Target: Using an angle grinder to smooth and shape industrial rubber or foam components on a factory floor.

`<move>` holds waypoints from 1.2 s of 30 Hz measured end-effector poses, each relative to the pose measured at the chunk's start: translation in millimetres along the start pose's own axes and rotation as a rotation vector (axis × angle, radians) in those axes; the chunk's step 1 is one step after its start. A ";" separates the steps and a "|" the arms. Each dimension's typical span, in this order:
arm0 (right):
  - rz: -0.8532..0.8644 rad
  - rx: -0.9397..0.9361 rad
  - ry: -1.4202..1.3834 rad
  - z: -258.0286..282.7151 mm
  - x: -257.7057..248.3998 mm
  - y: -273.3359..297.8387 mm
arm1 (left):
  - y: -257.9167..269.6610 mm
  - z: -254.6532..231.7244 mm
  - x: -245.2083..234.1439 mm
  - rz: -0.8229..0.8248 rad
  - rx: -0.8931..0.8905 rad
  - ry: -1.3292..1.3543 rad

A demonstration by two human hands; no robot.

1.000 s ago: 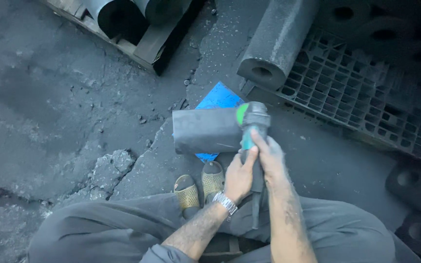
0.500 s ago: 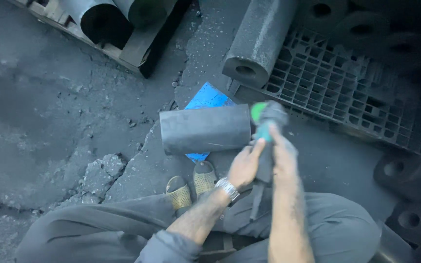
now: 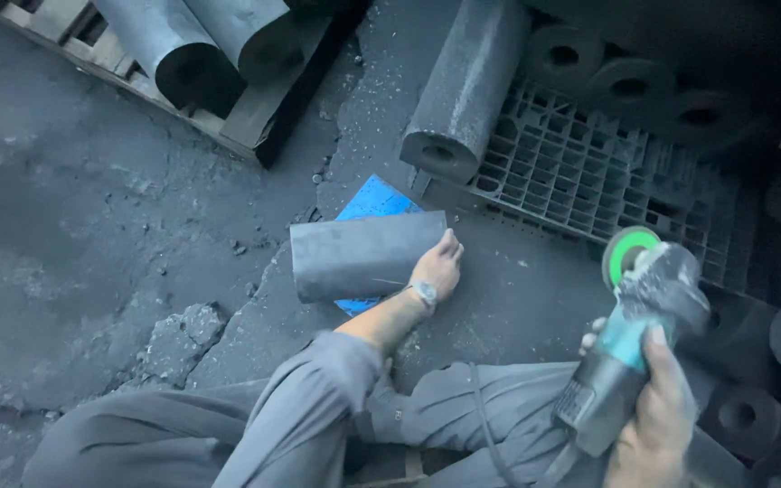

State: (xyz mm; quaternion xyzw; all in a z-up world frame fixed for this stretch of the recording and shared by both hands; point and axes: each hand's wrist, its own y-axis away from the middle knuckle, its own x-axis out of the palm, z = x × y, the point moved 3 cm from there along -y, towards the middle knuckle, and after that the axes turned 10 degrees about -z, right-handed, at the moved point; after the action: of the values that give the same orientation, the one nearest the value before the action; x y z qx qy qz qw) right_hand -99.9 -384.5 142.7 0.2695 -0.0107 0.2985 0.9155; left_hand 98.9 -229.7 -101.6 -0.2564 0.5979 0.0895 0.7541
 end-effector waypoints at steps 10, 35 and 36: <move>0.082 -0.015 -0.084 -10.0 0.5 -13.4 | 0.7 -13.9 41.5 0.357 0.150 0.079; 0.123 0.022 -0.028 -13.7 26.9 7.1 | 64.6 187.8 -174.5 -0.366 -0.666 0.655; 0.108 0.032 -0.021 -13.6 25.8 9.1 | 56.0 183.4 -174.6 -0.324 -0.637 0.689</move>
State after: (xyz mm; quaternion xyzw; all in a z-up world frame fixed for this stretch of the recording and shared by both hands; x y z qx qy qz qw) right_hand -85.6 -357.6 140.1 0.2865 -0.0300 0.3448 0.8934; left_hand 184.2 -61.4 76.4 -0.5784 0.7079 0.0594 0.4011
